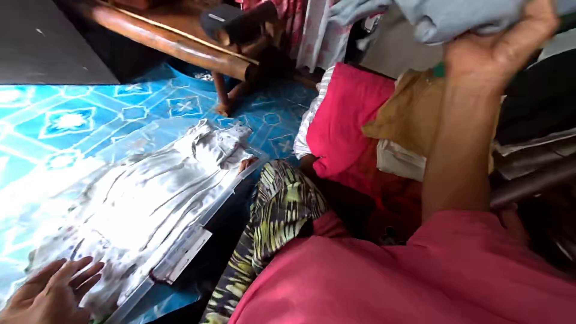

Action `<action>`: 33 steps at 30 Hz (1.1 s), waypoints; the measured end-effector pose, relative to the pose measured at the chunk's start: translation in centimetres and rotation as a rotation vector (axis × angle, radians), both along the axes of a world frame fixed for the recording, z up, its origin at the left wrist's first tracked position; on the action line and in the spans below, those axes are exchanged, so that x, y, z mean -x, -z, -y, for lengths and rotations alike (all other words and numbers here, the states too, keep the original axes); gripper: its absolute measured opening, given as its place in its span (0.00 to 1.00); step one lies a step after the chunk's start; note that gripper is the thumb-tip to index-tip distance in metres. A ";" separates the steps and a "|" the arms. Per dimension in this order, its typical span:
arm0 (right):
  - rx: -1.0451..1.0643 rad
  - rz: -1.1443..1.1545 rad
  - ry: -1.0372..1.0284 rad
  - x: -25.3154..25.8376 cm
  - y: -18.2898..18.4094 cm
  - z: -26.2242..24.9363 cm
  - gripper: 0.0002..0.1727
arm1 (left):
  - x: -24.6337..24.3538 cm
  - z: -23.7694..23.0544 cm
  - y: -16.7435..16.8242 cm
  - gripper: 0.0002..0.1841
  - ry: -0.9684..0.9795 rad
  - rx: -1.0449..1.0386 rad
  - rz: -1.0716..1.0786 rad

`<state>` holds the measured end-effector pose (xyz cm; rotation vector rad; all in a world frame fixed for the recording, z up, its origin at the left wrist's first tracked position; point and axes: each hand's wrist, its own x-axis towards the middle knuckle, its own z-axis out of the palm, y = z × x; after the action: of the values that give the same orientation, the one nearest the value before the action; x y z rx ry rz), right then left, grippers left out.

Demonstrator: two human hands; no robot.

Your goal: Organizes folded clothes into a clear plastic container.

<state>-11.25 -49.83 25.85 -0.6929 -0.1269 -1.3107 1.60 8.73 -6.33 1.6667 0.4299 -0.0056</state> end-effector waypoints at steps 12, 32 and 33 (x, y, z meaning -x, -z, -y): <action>-0.605 -0.882 0.113 7.1 18.9 -1.7 0.23 | 1.5 3.0 -2.5 0.15 -0.069 -0.045 -0.042; -0.116 -1.466 -0.680 -20.0 26.5 -23.0 0.42 | 0.4 2.2 -1.2 0.22 0.033 -0.411 -0.217; -0.192 -1.438 -0.677 -21.2 27.3 -23.0 0.42 | 0.3 2.3 -1.3 0.22 0.022 -0.400 -0.218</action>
<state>9.99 -26.79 -1.48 -1.1402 0.8487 0.0135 1.26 6.46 -5.05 2.0747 0.6064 -0.1253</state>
